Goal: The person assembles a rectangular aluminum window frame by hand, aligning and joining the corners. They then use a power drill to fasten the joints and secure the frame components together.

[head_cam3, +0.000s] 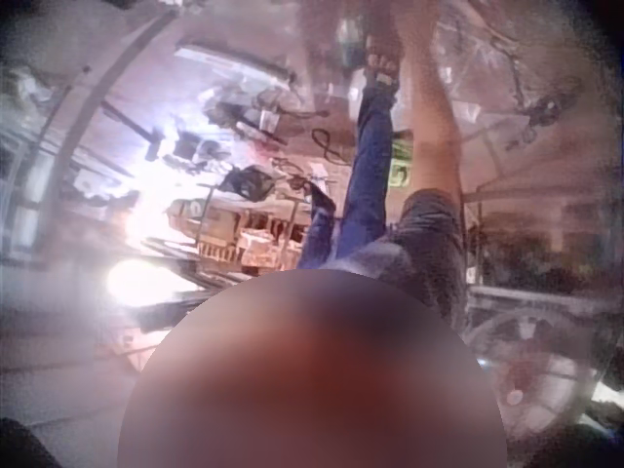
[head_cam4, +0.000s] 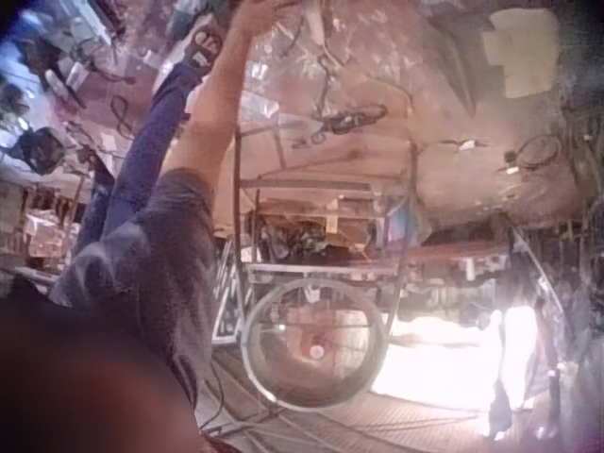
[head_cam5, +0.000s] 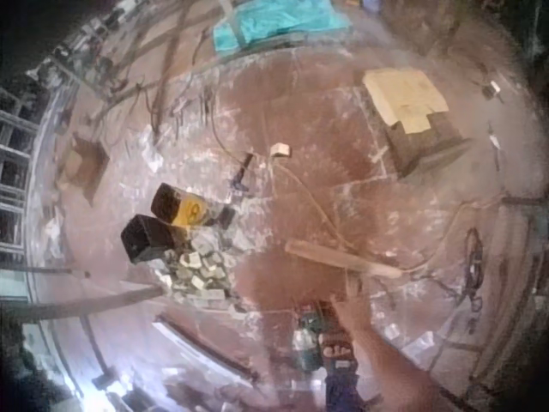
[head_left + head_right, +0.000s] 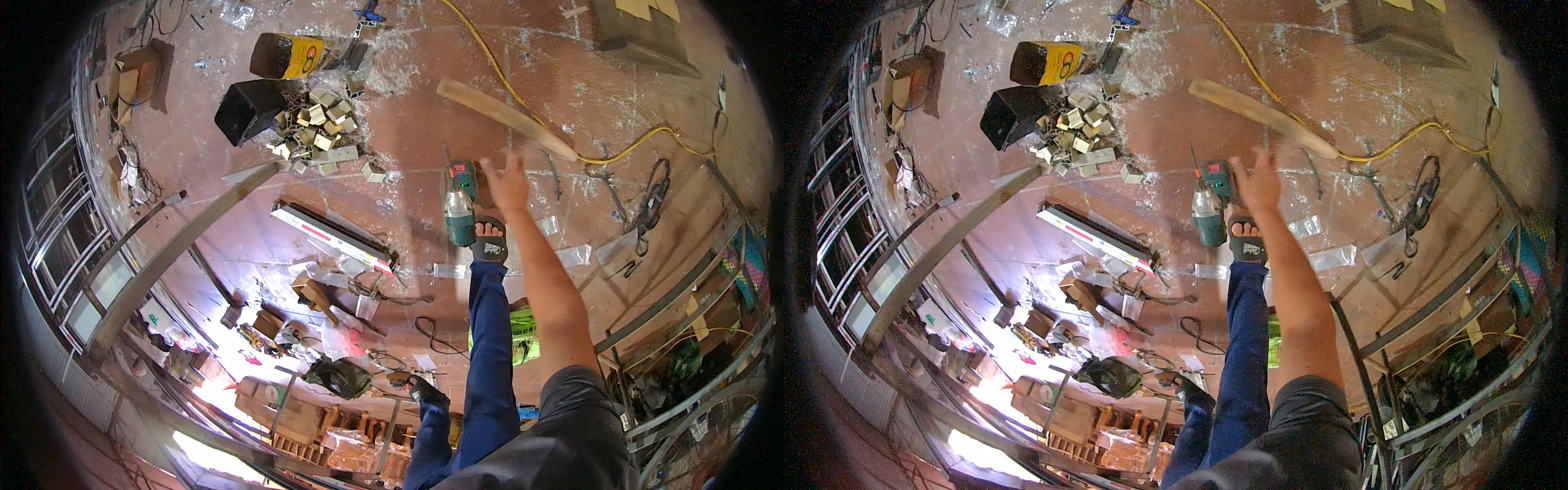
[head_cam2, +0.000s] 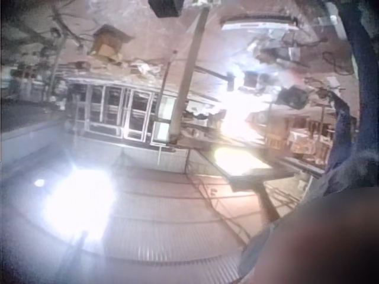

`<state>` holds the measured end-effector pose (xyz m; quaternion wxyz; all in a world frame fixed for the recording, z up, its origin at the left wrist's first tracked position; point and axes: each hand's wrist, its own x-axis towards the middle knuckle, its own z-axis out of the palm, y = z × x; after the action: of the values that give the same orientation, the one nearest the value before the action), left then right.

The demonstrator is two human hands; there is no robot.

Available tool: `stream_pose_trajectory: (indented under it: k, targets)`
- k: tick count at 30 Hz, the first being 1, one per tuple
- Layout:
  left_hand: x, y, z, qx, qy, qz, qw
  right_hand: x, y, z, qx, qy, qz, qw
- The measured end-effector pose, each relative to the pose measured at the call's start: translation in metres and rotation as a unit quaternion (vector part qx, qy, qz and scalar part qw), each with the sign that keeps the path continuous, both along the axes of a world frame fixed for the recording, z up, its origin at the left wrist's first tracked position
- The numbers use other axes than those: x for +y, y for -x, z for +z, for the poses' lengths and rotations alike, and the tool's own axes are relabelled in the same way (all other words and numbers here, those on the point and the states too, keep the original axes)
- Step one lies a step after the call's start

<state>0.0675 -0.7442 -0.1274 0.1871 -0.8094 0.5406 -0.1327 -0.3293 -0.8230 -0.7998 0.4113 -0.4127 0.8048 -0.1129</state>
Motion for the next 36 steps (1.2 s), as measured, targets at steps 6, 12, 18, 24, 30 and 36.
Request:
stream_pose_trajectory:
  k: [6,12,18,24,30,36]
  targets:
    - [-0.006,0.003,-0.01,-0.011,-0.011,0.014,1.0,-0.063,0.086,-0.069,0.293,-0.054,0.21,0.931]
    - [0.004,0.001,0.007,-0.001,-0.013,0.019,1.0,-0.02,0.074,-0.056,0.181,-0.14,0.258,0.939]
    - [0.045,-0.013,0.049,0.055,0.006,0.004,0.998,0.14,0.062,0.041,-0.086,-0.138,-0.079,0.984]
    - [0.13,-0.064,0.078,0.192,0.008,-0.038,0.981,0.258,0.064,0.177,-0.299,-0.243,-0.36,0.85]
    - [0.201,-0.136,0.097,0.328,-0.089,-0.203,0.918,0.355,0.039,0.313,-0.33,-0.14,-0.4,0.844]
    - [0.251,-0.163,0.081,0.374,0.053,-0.305,0.874,0.418,-0.05,0.555,-0.349,0.047,-0.396,0.848]
